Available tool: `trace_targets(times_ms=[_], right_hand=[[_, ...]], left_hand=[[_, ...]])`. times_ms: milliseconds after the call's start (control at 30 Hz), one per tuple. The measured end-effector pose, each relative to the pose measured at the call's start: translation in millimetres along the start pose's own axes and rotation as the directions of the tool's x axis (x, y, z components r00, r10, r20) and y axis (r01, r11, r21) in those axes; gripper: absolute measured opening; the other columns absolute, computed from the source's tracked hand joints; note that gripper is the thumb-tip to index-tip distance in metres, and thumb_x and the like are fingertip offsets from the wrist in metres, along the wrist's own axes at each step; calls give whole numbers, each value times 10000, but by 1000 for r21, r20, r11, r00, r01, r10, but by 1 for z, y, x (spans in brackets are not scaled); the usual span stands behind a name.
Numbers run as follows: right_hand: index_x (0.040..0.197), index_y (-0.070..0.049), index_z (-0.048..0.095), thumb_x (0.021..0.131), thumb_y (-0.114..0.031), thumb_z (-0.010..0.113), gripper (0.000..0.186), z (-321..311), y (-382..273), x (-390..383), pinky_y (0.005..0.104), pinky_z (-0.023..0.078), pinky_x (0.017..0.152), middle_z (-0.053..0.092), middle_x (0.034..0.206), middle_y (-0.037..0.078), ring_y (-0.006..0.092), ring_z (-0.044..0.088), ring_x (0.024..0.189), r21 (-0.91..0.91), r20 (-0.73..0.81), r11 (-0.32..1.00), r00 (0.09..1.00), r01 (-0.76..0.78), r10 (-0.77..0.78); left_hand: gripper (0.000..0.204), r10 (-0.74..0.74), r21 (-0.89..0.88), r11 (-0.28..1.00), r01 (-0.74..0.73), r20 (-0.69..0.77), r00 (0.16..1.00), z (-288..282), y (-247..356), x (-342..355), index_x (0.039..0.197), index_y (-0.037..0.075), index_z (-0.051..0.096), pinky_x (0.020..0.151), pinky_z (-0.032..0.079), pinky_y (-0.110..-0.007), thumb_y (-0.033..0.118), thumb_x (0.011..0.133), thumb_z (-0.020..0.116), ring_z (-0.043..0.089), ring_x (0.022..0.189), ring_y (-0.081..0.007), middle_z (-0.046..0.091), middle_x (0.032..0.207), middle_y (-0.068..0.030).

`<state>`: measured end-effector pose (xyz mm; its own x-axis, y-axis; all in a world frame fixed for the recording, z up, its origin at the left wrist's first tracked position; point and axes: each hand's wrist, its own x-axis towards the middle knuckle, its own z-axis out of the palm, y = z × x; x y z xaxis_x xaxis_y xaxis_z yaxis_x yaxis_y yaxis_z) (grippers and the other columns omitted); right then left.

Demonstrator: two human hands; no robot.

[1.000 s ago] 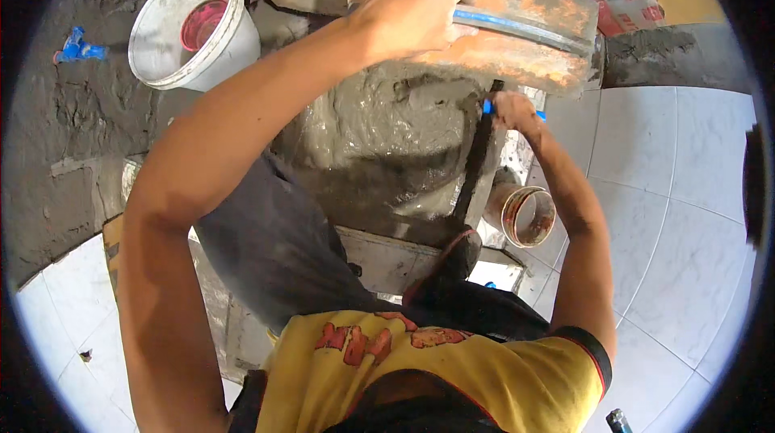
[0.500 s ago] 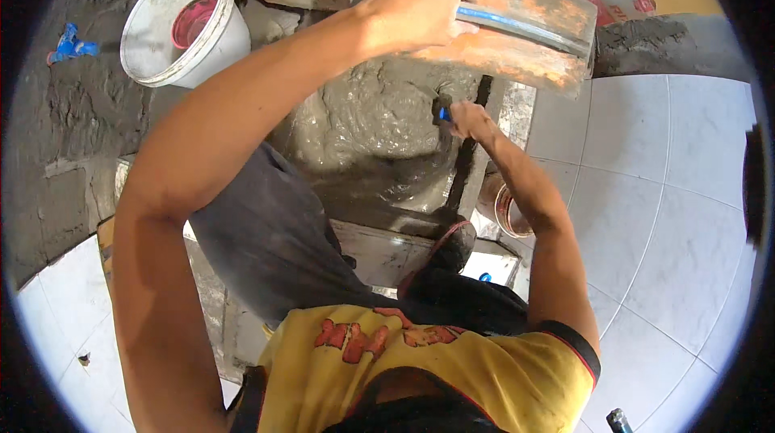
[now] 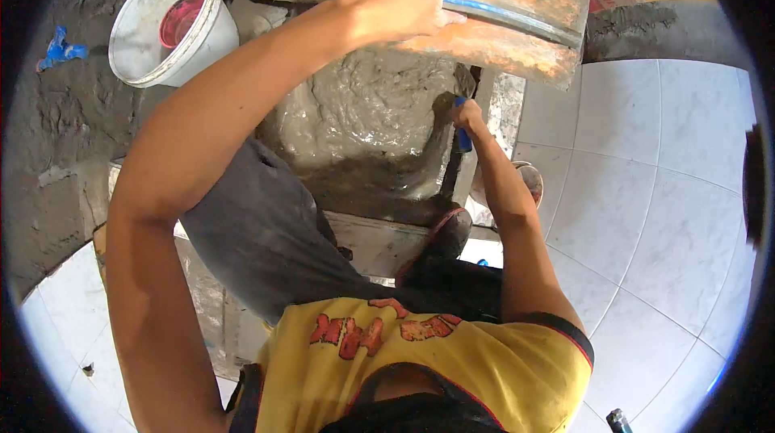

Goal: The person applies and smooths wet concrete into a square hole in the tiled floor using a trowel and a wooden float, picking up extra material from a bucket and leveling it by hand.

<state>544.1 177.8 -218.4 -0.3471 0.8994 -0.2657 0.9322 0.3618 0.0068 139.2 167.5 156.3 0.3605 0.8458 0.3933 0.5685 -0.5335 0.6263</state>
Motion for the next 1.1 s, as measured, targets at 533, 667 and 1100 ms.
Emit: trace_targets(times_ms=[533, 667, 1100], right_hand=[[840, -5, 676, 757, -408, 712, 413, 34, 26, -56, 421, 552, 723, 699, 824, 200, 376, 691, 818, 148, 175, 952, 954, -269, 242], [858, -82, 725, 794, -340, 645, 277, 15, -112, -14, 426, 555, 773, 710, 865, 190, 338, 703, 872, 202, 432, 950, 893, -237, 130], [795, -108, 509, 888, -637, 574, 541, -124, -164, -2, 299, 384, 416, 452, 617, -5, 109, 433, 454, 539, 787, 503, 617, -675, -15]], left_hand=[[292, 71, -45, 996, -73, -37, 997, 4, -3, 6, 924, 35, 619, 645, 492, -465, 241, 769, 756, 648, 740, -386, 651, 770, -199], [341, 2, -72, 997, 1, 31, 1000, -34, -2, -26, 1156, 18, 649, 862, 545, -390, 155, 844, 677, 692, 980, -311, 695, 1109, -192], [368, -53, -60, 997, 57, 69, 996, -16, 6, -9, 1149, 34, 651, 886, 531, -401, 192, 820, 698, 682, 1016, -318, 691, 1123, -181]])
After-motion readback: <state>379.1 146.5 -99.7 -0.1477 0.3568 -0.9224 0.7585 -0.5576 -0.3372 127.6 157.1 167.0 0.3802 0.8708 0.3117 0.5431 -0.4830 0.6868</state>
